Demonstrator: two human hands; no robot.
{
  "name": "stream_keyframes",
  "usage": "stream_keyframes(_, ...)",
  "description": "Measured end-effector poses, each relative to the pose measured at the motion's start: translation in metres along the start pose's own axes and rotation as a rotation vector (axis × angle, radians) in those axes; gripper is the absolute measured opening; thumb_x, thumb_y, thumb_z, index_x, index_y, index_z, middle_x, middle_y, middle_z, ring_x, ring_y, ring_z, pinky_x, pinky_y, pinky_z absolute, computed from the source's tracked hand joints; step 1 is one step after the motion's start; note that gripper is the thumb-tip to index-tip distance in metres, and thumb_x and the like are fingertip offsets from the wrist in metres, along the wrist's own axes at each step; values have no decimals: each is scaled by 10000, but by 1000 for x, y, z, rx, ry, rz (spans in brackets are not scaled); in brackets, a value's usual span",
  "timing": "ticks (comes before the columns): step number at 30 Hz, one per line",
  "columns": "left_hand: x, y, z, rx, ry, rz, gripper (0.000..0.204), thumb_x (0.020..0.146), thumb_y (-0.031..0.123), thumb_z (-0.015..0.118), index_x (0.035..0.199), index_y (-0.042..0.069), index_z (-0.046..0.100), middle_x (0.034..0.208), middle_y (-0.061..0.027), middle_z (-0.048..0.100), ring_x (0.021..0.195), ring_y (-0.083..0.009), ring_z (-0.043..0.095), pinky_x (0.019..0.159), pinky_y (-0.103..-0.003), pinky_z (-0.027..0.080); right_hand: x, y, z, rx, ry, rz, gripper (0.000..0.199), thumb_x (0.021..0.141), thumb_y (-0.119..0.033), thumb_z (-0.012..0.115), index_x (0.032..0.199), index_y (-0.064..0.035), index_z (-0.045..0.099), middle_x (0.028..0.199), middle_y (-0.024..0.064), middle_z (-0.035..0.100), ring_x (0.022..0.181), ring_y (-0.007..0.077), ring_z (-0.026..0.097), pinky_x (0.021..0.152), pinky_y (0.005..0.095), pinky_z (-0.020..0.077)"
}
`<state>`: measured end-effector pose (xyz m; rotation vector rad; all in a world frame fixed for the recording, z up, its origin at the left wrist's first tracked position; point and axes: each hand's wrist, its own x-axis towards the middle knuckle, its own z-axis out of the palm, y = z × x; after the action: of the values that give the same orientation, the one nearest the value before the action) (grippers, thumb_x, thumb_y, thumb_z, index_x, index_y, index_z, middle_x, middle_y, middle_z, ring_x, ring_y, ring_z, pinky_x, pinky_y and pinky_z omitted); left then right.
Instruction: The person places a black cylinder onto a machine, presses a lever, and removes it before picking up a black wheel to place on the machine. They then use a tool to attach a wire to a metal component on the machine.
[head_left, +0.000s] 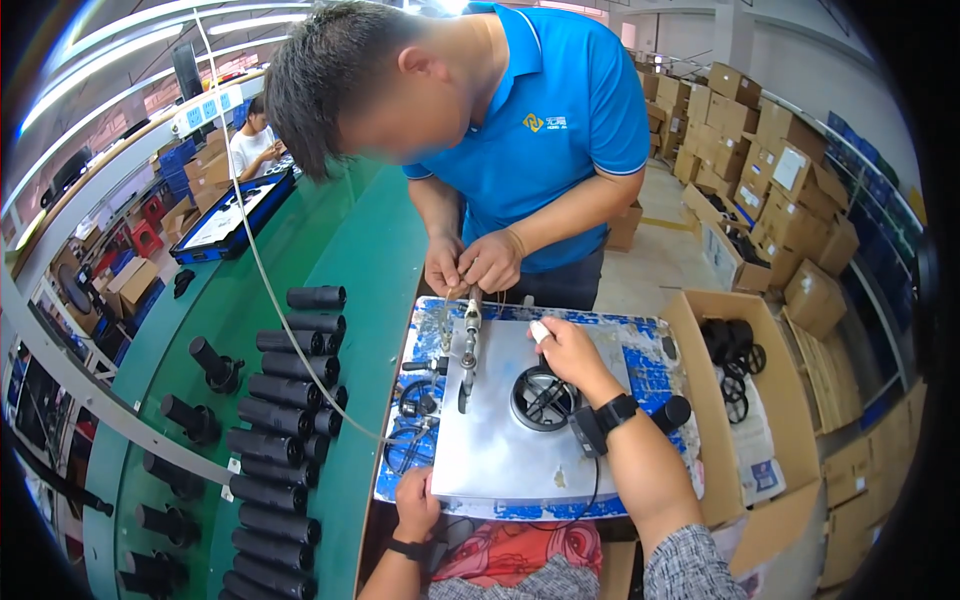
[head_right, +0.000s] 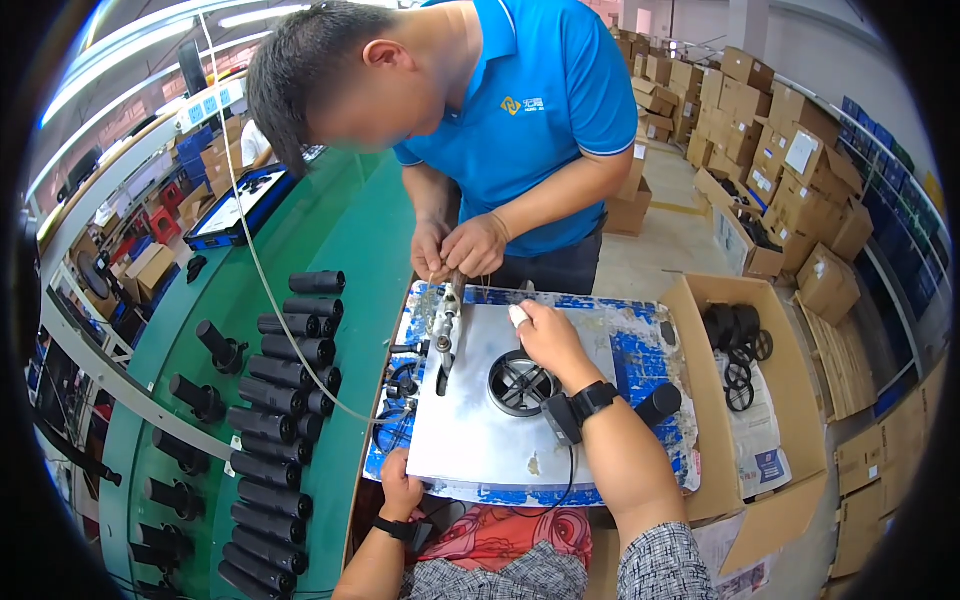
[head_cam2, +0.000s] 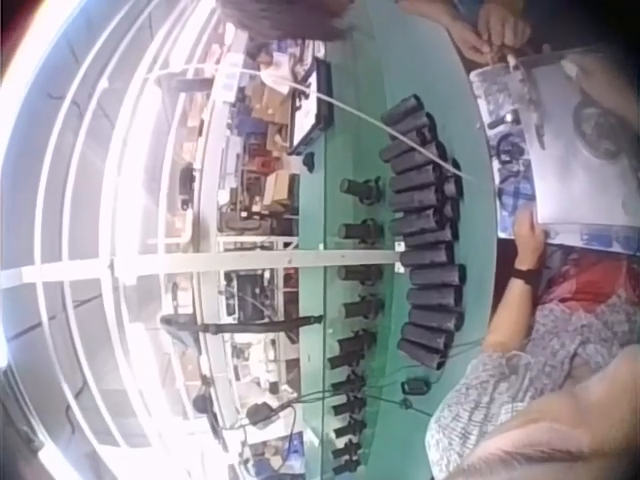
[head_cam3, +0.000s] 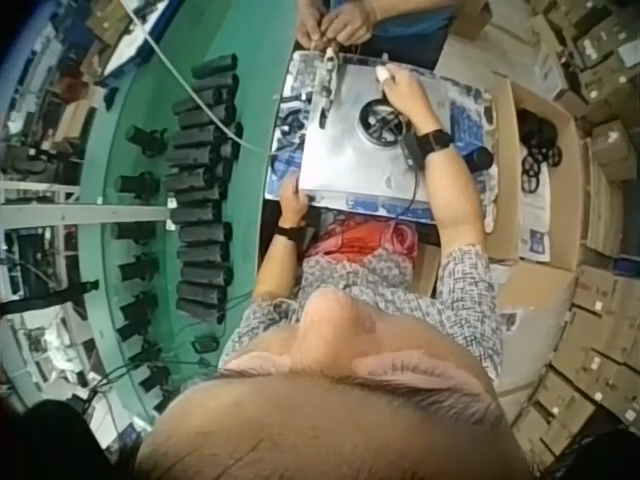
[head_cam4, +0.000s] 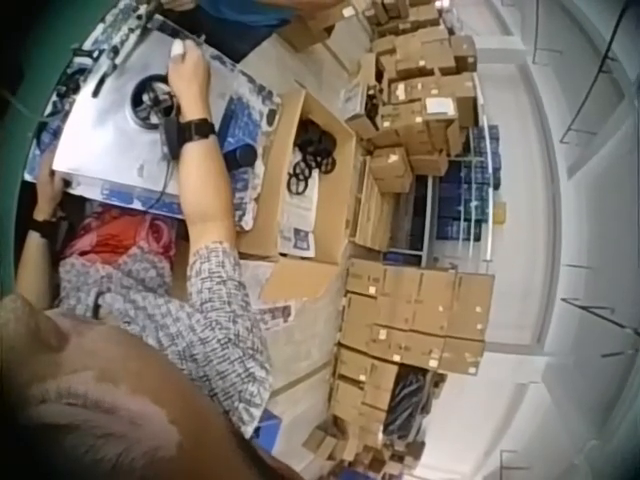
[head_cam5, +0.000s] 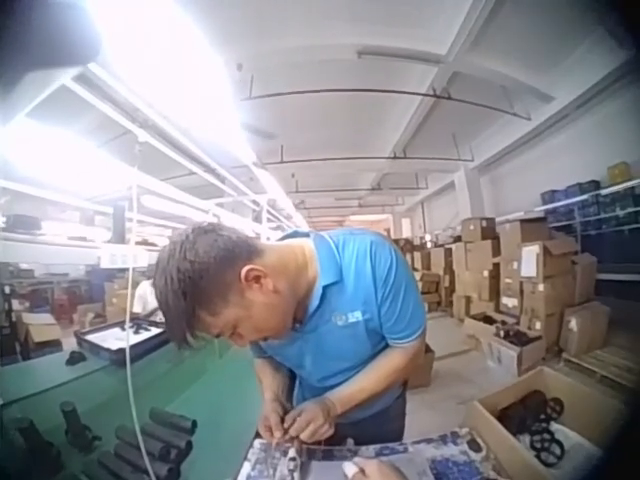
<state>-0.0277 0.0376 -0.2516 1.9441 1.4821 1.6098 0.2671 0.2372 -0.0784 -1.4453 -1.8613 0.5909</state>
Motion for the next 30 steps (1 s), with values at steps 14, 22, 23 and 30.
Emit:
stream_keyframes(14,1,2,-1,13,-21,-26,104,918,0,603,965,-22,693,904,-213,704,812,-419,676,734,-470,539,1,-7,-5,-38,-25,26,250,965,-198,582,1090,-26,713,1011,274,730,996,469,692,858,530,545)
stream_keyframes(22,1,5,-2,10,-23,-28,107,930,15,604,969,-17,698,900,-211,705,806,-420,674,733,-473,540,1,-10,-5,-76,-12,28,271,958,-214,590,1115,-41,727,1039,258,741,1011,457,698,883,525,552)
stream_keyframes(23,1,6,-2,9,-19,-23,107,930,15,604,969,-17,698,900,-211,705,806,-420,674,733,-473,540,-4,-11,-3,-79,-12,38,270,957,-216,592,1112,-43,729,1041,254,743,1013,455,698,882,525,552)
stream_keyframes(30,-2,4,-1,16,-5,-18,112,936,27,607,979,-7,705,914,-207,711,825,-417,679,745,-473,541,-8,-18,-4,-121,-29,49,262,955,-222,598,1105,-58,735,1051,243,746,1014,450,697,878,527,551)
